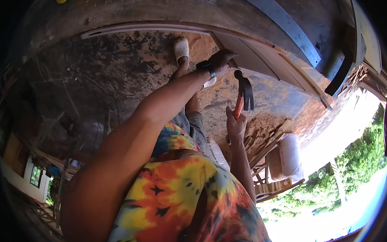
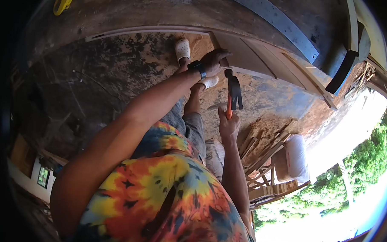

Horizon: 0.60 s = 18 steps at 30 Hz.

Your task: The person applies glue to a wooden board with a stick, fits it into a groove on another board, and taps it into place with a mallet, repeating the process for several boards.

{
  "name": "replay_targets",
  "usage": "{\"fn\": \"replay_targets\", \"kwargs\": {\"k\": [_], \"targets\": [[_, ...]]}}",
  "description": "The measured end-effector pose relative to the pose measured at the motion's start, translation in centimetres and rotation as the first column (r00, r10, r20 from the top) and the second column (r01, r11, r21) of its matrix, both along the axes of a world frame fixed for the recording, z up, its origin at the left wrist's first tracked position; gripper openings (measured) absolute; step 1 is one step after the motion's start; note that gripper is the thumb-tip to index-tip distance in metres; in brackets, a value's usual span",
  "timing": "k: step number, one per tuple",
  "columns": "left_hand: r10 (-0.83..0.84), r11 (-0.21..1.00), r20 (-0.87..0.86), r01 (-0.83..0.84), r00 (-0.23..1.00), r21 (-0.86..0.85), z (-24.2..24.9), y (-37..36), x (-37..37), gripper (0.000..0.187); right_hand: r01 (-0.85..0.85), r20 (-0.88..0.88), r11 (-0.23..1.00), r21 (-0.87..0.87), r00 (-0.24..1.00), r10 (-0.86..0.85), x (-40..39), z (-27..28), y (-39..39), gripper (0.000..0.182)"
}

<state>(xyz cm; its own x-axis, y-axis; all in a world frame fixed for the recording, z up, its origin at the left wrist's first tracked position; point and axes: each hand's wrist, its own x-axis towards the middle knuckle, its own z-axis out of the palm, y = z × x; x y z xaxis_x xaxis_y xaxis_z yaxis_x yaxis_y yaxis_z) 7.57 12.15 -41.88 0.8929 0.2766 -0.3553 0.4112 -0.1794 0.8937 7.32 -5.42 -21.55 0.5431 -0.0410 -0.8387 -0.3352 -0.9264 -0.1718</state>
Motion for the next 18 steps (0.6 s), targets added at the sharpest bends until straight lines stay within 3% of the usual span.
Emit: {"fn": "replay_targets", "kwargs": {"k": [2, 3, 5, 8, 10, 11, 13, 15, 18], "targets": [[-0.021, 0.992, 0.094, 0.009, 0.995, 0.127, 0.2, 0.2, -0.2, 0.058, -0.343, 0.434, 0.899, 0.273, 0.878, 0.203, -1.0, 0.2, -1.2, 0.036], [-0.024, 0.993, 0.09, 0.013, 0.996, 0.12, 0.3, 0.2, -0.3, 0.058, -0.339, 0.429, 0.902, 0.268, 0.88, 0.203, -1.2, 0.3, -1.9, 0.036], [-0.02, 0.999, -0.013, 0.02, 1.0, -0.05, 0.9, 0.9, 0.0, 0.057, -0.081, 0.304, 0.911, 0.403, 0.951, -0.05, -1.3, 1.7, -1.1, 0.033], [0.008, 0.998, 0.051, -0.011, 0.999, 0.057, 1.1, 0.5, -0.2, 0.057, -0.131, 0.312, 0.897, 0.423, 0.95, -0.009, -1.2, -0.4, -2.2, 0.032], [0.004, 0.999, 0.043, -0.005, 0.999, 0.035, 0.5, 0.4, 0.0, 0.058, -0.279, 0.367, 0.877, 0.391, 0.921, 0.13, -0.5, -2.6, -2.0, 0.033], [0.004, 1.0, 0.033, -0.005, 0.999, 0.021, 0.4, 0.3, -0.1, 0.06, -0.276, 0.365, 0.88, 0.387, 0.922, 0.129, 0.1, -2.4, -0.9, 0.033], [0.008, 0.999, 0.042, -0.01, 0.999, 0.039, 0.5, 0.1, -0.4, 0.06, 0.06, 0.038, 0.998, 0.011, 0.997, -0.06, 0.9, -1.9, 0.9, 0.038], [0.021, 0.998, 0.059, -0.025, 0.998, 0.066, 0.2, 0.4, 0.0, 0.06, -0.01, 0.108, 0.996, 0.093, 0.994, 0.0, 1.0, -2.1, -0.4, 0.041], [0.009, 0.999, 0.023, -0.01, 1.0, 0.048, 0.7, 0.3, -0.1, 0.06, -0.11, 0.276, 0.953, 0.283, 0.961, 0.028, 0.5, -1.8, -1.4, 0.027]]}}
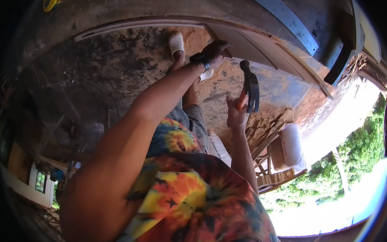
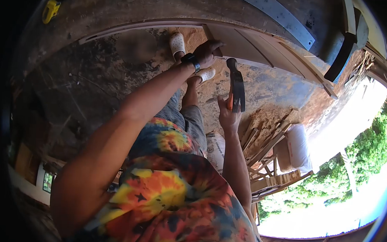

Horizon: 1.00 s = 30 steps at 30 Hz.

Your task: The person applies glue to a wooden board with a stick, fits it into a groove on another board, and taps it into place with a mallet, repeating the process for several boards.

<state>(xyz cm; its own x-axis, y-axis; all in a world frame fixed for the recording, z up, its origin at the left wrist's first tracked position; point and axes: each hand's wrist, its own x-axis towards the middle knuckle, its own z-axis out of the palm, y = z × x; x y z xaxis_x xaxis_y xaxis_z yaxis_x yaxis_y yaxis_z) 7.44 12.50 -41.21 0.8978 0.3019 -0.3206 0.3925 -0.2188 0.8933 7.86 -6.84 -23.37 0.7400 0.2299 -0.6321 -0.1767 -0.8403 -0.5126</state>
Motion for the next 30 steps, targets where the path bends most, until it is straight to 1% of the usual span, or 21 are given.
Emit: {"fn": "replay_targets", "kwargs": {"k": [1, 2, 3, 4, 7, 8, 9, 12, 14, 15, 17, 18, 19, 20, 21, 23, 24, 25, 27, 29, 30], "targets": [[-0.005, 1.0, 0.004, 0.005, 1.0, 0.009, 0.0, 0.1, 0.1, 0.061, -0.001, 0.001, 1.0, -0.003, 1.0, 0.001, -0.1, -1.3, -0.9, 0.027], [-0.009, 1.0, 0.009, 0.009, 1.0, 0.017, 0.1, 0.1, 0.1, 0.062, -0.174, 0.144, 0.983, 0.065, 0.976, 0.163, -0.2, -3.1, -2.3, 0.028], [-0.008, 1.0, 0.012, 0.008, 1.0, 0.014, 0.4, 0.2, 0.2, 0.062, -0.348, 0.293, 0.931, 0.106, 0.906, 0.305, -0.2, -3.9, -3.1, 0.029], [-0.007, 1.0, -0.018, 0.007, 1.0, -0.02, 0.6, 0.3, 0.3, 0.062, -0.059, -0.139, 0.98, -0.187, 0.99, 0.033, 1.0, -0.7, 0.4, 0.034], [0.011, 0.999, -0.028, -0.012, 1.0, -0.051, 0.5, 0.0, 0.4, 0.064, -0.075, -0.088, 0.978, -0.192, 0.994, 0.059, 1.1, -0.6, 0.1, 0.041], [0.034, 0.998, -0.017, -0.034, 0.999, -0.044, 0.2, -0.1, 0.4, 0.065, -0.104, -0.07, 0.987, -0.12, 0.993, 0.096, 1.2, -0.6, -0.3, 0.044], [0.047, 0.998, -0.017, -0.048, 0.999, -0.05, -0.1, -0.3, 0.2, 0.065, -0.117, -0.071, 0.985, -0.125, 0.992, 0.109, 1.4, -0.8, -0.6, 0.044], [0.036, 0.996, -0.064, -0.041, 0.997, -0.08, 1.2, 0.0, 0.5, 0.067, -0.152, -0.103, 0.953, -0.262, 0.986, 0.129, 2.5, -0.3, -0.6, 0.045], [0.02, 0.973, -0.154, -0.055, 0.988, -0.226, 1.6, 0.7, 1.0, 0.058, -0.192, -0.082, 0.942, -0.275, 0.981, 0.176, 4.0, 1.7, 0.6, 0.044], [0.051, 0.97, -0.152, -0.085, 0.987, -0.227, 2.0, 0.6, 0.9, 0.058, -0.22, -0.071, 0.933, -0.285, 0.975, 0.209, 4.9, 2.8, 1.3, 0.044], [0.259, 0.965, -0.05, -0.257, 0.965, 0.051, 2.1, -0.8, 0.3, 0.067, -0.319, -0.078, 0.9, -0.297, 0.948, 0.31, 7.1, 4.4, 2.5, 0.039], [0.385, 0.919, -0.017, -0.381, 0.923, 0.104, 2.4, -2.3, 0.3, 0.073, -0.44, -0.06, 0.861, -0.256, 0.896, 0.44, 8.3, 5.5, 3.5, 0.035], [0.503, 0.853, 0.018, -0.5, 0.864, 0.151, 2.2, -4.4, 0.3, 0.081, -0.557, -0.039, 0.801, -0.219, 0.826, 0.563, 9.3, 6.6, 5.2, 0.032], [0.516, 0.857, -0.048, -0.516, 0.855, 0.02, 2.3, -5.2, 0.5, 0.091, -0.647, -0.087, 0.716, -0.261, 0.754, 0.651, 10.2, 7.7, 7.7, 0.029], [0.56, 0.825, -0.006, -0.559, 0.828, -0.085, 3.2, -5.8, 0.3, 0.093, -0.683, -0.083, 0.683, -0.259, 0.721, 0.688, 11.2, 7.7, 9.2, 0.029], [0.719, 0.678, -0.008, -0.704, 0.695, -0.21, 8.2, -6.0, 0.3, 0.12, -0.891, 0.025, 0.429, -0.147, 0.431, 0.902, 13.2, 6.6, 12.6, 0.03], [0.752, 0.644, -0.006, -0.737, 0.659, -0.203, 9.1, -6.0, 0.4, 0.12, -0.917, -0.05, 0.361, -0.17, 0.374, 0.926, 13.5, 5.6, 14.9, 0.035], [0.776, 0.61, -0.026, -0.76, 0.631, -0.225, 9.5, -6.1, 0.6, 0.122, -0.936, -0.048, 0.313, -0.16, 0.324, 0.945, 13.9, 4.1, 16.9, 0.035], [0.826, 0.522, -0.078, -0.811, 0.558, -0.265, 9.9, -6.6, 1.0, 0.126, -0.991, -0.061, 0.017, -0.131, 0.025, 0.998, 14.5, 0.6, 20.5, 0.047], [0.869, 0.417, -0.134, -0.852, 0.476, -0.317, 10.4, -8.0, 2.1, 0.131, -0.948, -0.323, -0.094, -0.304, 0.01, 0.946, 12.5, -1.3, 24.2, 0.06], [0.896, 0.379, -0.179, -0.909, 0.407, -0.174, 10.1, -9.0, 3.1, 0.129, -0.929, -0.293, -0.2, -0.311, -0.106, 0.95, 12.6, -4.4, 25.2, 0.059]]}}
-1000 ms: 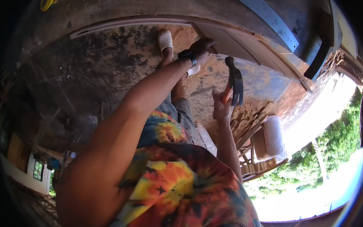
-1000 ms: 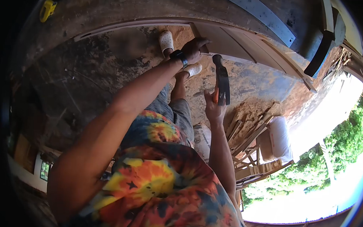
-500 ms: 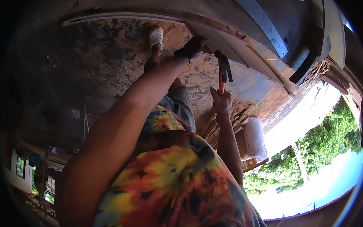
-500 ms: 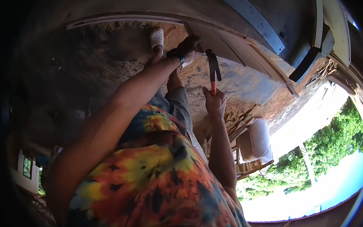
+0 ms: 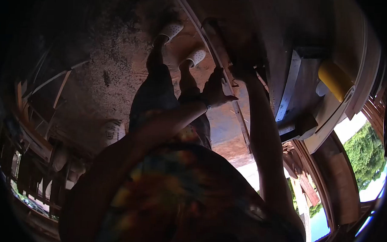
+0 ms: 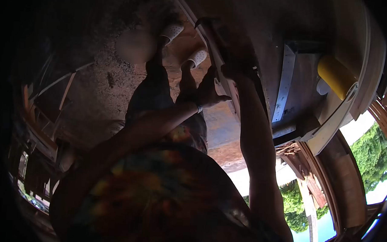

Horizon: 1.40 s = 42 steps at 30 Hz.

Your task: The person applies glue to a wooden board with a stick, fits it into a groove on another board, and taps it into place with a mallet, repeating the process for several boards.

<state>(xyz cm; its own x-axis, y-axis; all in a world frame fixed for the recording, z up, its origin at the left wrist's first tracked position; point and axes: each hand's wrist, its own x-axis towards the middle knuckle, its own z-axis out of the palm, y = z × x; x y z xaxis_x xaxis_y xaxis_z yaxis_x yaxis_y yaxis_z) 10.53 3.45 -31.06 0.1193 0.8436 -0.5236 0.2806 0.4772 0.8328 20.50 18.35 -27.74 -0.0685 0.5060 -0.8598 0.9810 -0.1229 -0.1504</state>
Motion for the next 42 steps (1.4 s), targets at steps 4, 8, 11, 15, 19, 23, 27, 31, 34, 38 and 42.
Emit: {"fn": "replay_targets", "kwargs": {"k": [4, 8, 11, 15, 19, 23, 27, 31, 34, 38, 42], "targets": [[0.025, 0.999, -0.178, -0.03, 0.984, -0.029, -0.6, -0.6, 1.2, 0.112, -0.627, -0.123, 0.639, 0.446, 0.664, 0.737, 1.8, -17.8, 2.9, 0.055], [-0.04, 0.997, -0.168, 0.029, 0.985, -0.071, 0.8, -0.3, -0.2, 0.106, -0.738, -0.092, 0.671, 0.076, 0.665, 0.741, -3.4, -20.9, 6.0, 0.049], [-0.001, 0.999, -0.187, 0.008, 0.982, 0.033, -0.4, -0.9, -0.1, 0.106, -0.494, -0.134, 0.869, 0.015, 0.86, 0.492, -5.4, -21.0, 6.5, 0.056], [-0.054, 0.995, -0.129, 0.042, 0.99, -0.094, -0.9, -0.7, 0.0, 0.103, -0.405, -0.138, 0.872, 0.276, 0.881, 0.453, -6.2, -23.7, 5.9, 0.062], [0.022, 1.0, -0.118, -0.024, 0.993, -0.013, -1.6, -1.2, 0.2, 0.103, -0.436, -0.097, 0.838, 0.329, 0.867, 0.489, -3.9, -27.4, 4.4, 0.059], [0.022, 0.999, -0.116, -0.025, 0.993, -0.02, -1.4, -1.8, 0.2, 0.102, -0.641, -0.093, 0.743, -0.193, 0.765, 0.637, -2.8, -31.4, 4.9, 0.049], [0.031, 0.999, -0.135, -0.032, 0.99, -0.009, -1.7, -1.8, 0.5, 0.103, -0.541, 0.08, 0.758, -0.365, 0.793, 0.604, -6.6, -27.2, 6.4, 0.037], [0.03, 0.999, -0.167, -0.026, 0.986, 0.024, -1.7, -1.8, 0.3, 0.106, -0.511, -0.058, 0.858, 0.059, 0.856, 0.514, -5.7, -25.8, 3.9, 0.025], [-0.005, 1.0, -0.164, 0.003, 0.987, -0.011, -1.3, -1.6, 0.2, 0.106, -0.847, -0.117, 0.427, -0.316, 0.482, 0.869, -3.5, -27.2, 4.5, 0.019], [-0.058, 0.997, -0.146, 0.05, 0.988, -0.057, -0.9, -1.3, -0.1, 0.107, -0.703, 0.063, 0.558, -0.441, 0.596, 0.8, -6.1, -23.6, 4.9, 0.02], [-0.071, 0.997, -0.156, 0.065, 0.985, -0.043, -0.7, -1.5, -0.1, 0.109, -0.636, 0.015, 0.758, -0.145, 0.765, 0.644, -3.5, -19.5, 3.3, 0.019]]}}
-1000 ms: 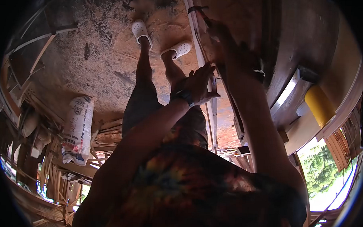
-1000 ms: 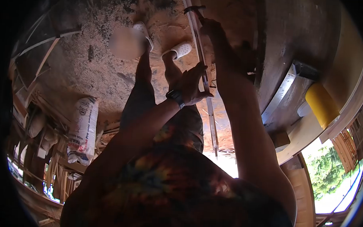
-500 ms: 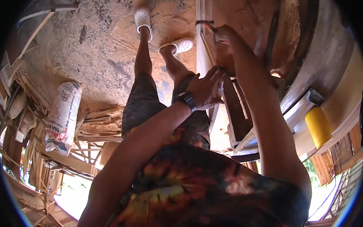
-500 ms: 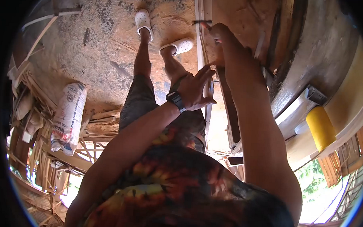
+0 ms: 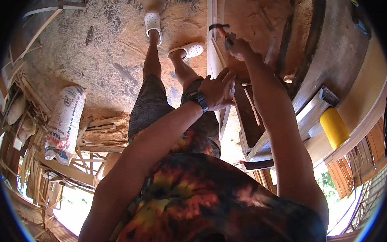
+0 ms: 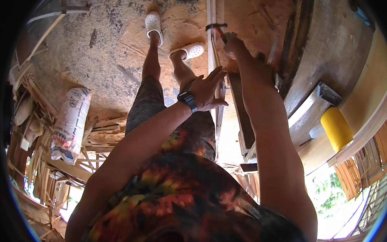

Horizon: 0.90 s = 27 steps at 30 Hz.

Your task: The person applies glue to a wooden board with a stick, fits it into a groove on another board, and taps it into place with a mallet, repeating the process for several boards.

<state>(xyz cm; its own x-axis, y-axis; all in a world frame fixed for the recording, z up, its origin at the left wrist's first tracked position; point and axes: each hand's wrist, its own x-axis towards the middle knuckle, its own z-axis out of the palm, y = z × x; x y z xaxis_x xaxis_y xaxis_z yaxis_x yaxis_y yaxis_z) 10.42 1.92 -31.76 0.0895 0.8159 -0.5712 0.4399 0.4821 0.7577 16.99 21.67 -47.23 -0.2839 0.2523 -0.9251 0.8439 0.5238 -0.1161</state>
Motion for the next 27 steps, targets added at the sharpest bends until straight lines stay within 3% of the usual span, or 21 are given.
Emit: {"fn": "replay_targets", "kwargs": {"k": [2, 4, 8, 11, 13, 15, 16, 17, 18, 19, 21, 22, 23, 24, 27], "targets": [[-0.002, 1.0, -0.002, 0.002, 1.0, -0.012, -0.1, 0.2, -0.1, 0.108, 0.011, -0.002, 1.0, -0.002, 1.0, -0.011, -0.6, 1.2, 0.7, 0.019], [-0.009, 1.0, 0.0, 0.009, 1.0, -0.025, 0.2, 0.3, -0.1, 0.108, -0.132, 0.188, 0.96, -0.249, 0.965, 0.182, -2.1, 1.9, 2.0, 0.019], [-0.019, 0.997, 0.043, 0.022, 0.999, -0.074, 0.4, 0.2, -0.5, 0.109, -0.088, 0.145, 0.987, -0.138, 0.983, 0.108, -3.0, 3.4, 0.8, 0.015], [-0.023, 0.999, 0.002, 0.023, 1.0, -0.023, -0.2, -0.2, 0.5, 0.109, -0.174, 0.073, 0.97, -0.169, 0.979, 0.189, -2.1, 5.3, 0.5, 0.013], [0.044, 0.994, -0.064, -0.038, 0.997, 0.099, -1.2, -1.1, 1.2, 0.11, -0.251, 0.037, 0.943, -0.217, 0.964, 0.265, -3.3, 6.2, 1.6, 0.019], [-0.006, 0.996, 0.062, 0.011, 0.998, -0.091, 2.0, 0.6, -0.7, 0.114, 0.024, 0.156, 0.977, -0.21, 0.988, 0.009, 0.0, 0.5, 0.4, 0.036], [0.067, 0.997, -0.053, -0.064, 0.996, 0.049, 0.4, -0.3, 1.2, 0.108, 0.295, -0.052, 0.955, -0.026, 0.954, -0.296, -0.6, 8.7, -0.4, 0.038], [0.104, 0.993, 0.061, -0.107, 0.993, 0.043, -0.2, -0.2, 1.3, 0.114, 0.083, 0.081, 0.996, 0.015, 0.993, -0.084, -2.9, 18.9, -0.4, 0.026], [0.076, 0.991, 0.062, -0.082, 0.995, 0.104, -1.0, -0.3, 1.9, 0.117, 0.108, -0.059, 0.988, 0.108, 0.993, -0.102, -0.7, 17.4, -1.4, 0.033], [0.076, 0.996, 0.028, -0.077, 0.997, 0.037, 1.6, 0.1, 1.2, 0.118, 0.125, -0.205, 0.978, 0.167, 0.975, -0.089, 0.2, 22.5, -2.2, 0.049], [0.0, 1.0, -0.062, -0.001, 0.998, -0.015, 3.8, 0.7, 0.8, 0.117, 0.429, -0.336, 0.9, 0.076, 0.861, -0.382, 3.6, 28.3, -4.4, 0.05], [-0.073, 0.997, -0.065, 0.071, 0.995, -0.028, 6.0, 1.7, -0.1, 0.115, 0.548, -0.517, 0.836, 0.033, 0.725, -0.455, 5.2, 33.0, -6.0, 0.057], [-0.148, 0.988, -0.07, 0.145, 0.986, -0.051, 8.3, 2.2, -1.0, 0.113, 0.621, -0.537, 0.784, -0.003, 0.661, -0.525, 6.5, 37.5, -7.2, 0.059], [-0.144, 0.979, -0.109, 0.158, 0.984, 0.13, 5.7, 1.2, -1.1, 0.106, 0.69, -0.557, 0.722, -0.044, 0.583, -0.591, 7.8, 40.6, -8.6, 0.06], [-0.163, 0.973, -0.107, 0.177, 0.981, 0.145, 6.1, 1.5, -5.6, 0.099, 0.766, -0.648, 0.642, -0.03, 0.474, -0.596, 13.8, 40.0, -14.3, 0.05]]}}
